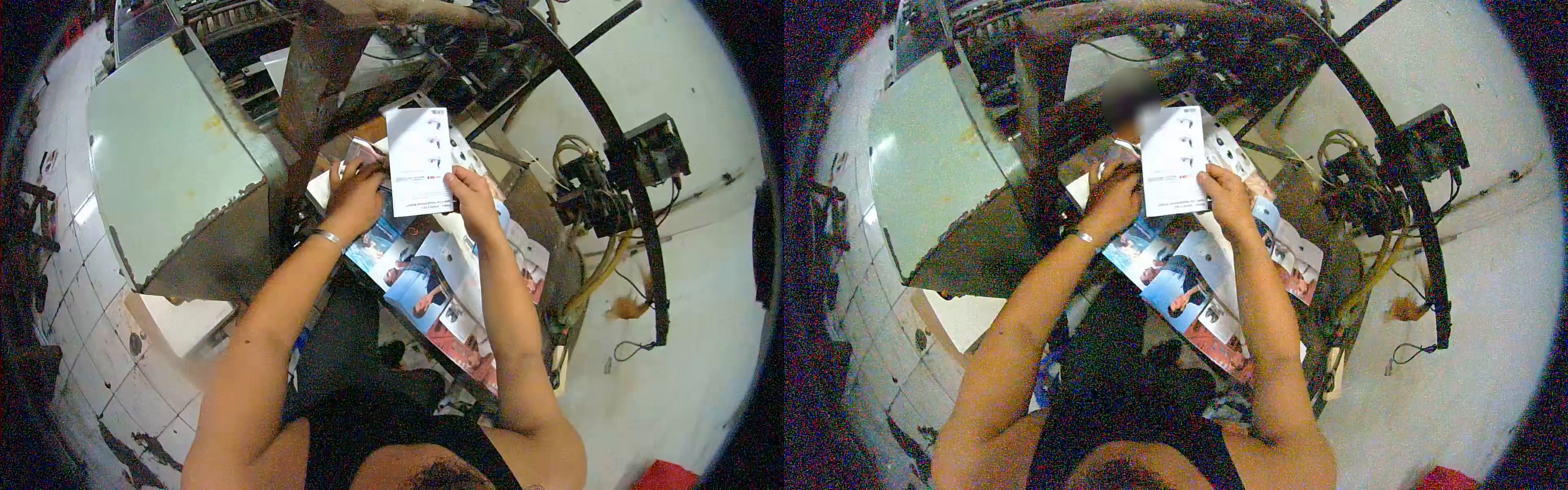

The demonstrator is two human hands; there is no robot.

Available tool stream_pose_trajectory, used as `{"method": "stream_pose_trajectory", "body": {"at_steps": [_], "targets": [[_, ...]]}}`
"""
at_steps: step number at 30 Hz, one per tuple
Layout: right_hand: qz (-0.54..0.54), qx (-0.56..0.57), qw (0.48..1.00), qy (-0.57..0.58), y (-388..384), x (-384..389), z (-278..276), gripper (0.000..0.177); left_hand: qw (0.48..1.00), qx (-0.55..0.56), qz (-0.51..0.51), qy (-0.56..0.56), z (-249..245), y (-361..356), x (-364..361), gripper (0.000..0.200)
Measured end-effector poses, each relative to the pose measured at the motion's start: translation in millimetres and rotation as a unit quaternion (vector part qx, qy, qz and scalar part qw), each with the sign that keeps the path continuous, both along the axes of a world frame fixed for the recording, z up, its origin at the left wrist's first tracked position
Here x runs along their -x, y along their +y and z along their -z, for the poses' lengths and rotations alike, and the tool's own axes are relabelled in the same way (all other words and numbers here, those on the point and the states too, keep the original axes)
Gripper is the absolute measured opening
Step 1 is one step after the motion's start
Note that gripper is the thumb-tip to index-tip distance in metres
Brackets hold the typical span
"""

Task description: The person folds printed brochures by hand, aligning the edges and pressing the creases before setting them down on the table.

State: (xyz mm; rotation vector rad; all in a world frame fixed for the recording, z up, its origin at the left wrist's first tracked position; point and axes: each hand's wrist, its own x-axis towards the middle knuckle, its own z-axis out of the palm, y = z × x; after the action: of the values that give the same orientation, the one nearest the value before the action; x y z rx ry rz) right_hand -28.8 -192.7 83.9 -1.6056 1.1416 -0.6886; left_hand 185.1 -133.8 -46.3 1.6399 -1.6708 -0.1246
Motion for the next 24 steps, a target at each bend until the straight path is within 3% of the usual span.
{"method": "stream_pose_trajectory", "body": {"at_steps": [4,10,13,16,17,20,24], "targets": [[0.0,-0.04,0.998,-0.057,0,-8,5,0.028,1.0,-0.007,0.016,0.021,7,-6,0,0.04],[0.002,-0.055,0.998,-0.033,-22,9,29,0.031,0.999,0.02,0.021,0.044,5,-5,0,0.038],[0.044,0.169,0.982,0.066,-22,4,33,0.031,0.998,0.022,0.026,0.045,2,-4,-3,0.035],[0.009,0.448,0.855,0.263,-17,-12,26,0.03,0.998,0.044,0.015,0.035,0,-4,-3,0.033],[-0.011,0.478,0.811,0.336,-11,-20,25,0.031,0.998,0.051,0.004,0.034,-1,-2,-3,0.033],[-0.098,0.373,0.82,0.423,0,-46,24,0.032,0.997,0.044,-0.025,0.052,-7,3,-3,0.029],[-0.133,0.354,0.799,0.467,-15,-61,50,0.033,0.995,0.023,-0.054,0.076,-7,2,-3,0.024]]}}
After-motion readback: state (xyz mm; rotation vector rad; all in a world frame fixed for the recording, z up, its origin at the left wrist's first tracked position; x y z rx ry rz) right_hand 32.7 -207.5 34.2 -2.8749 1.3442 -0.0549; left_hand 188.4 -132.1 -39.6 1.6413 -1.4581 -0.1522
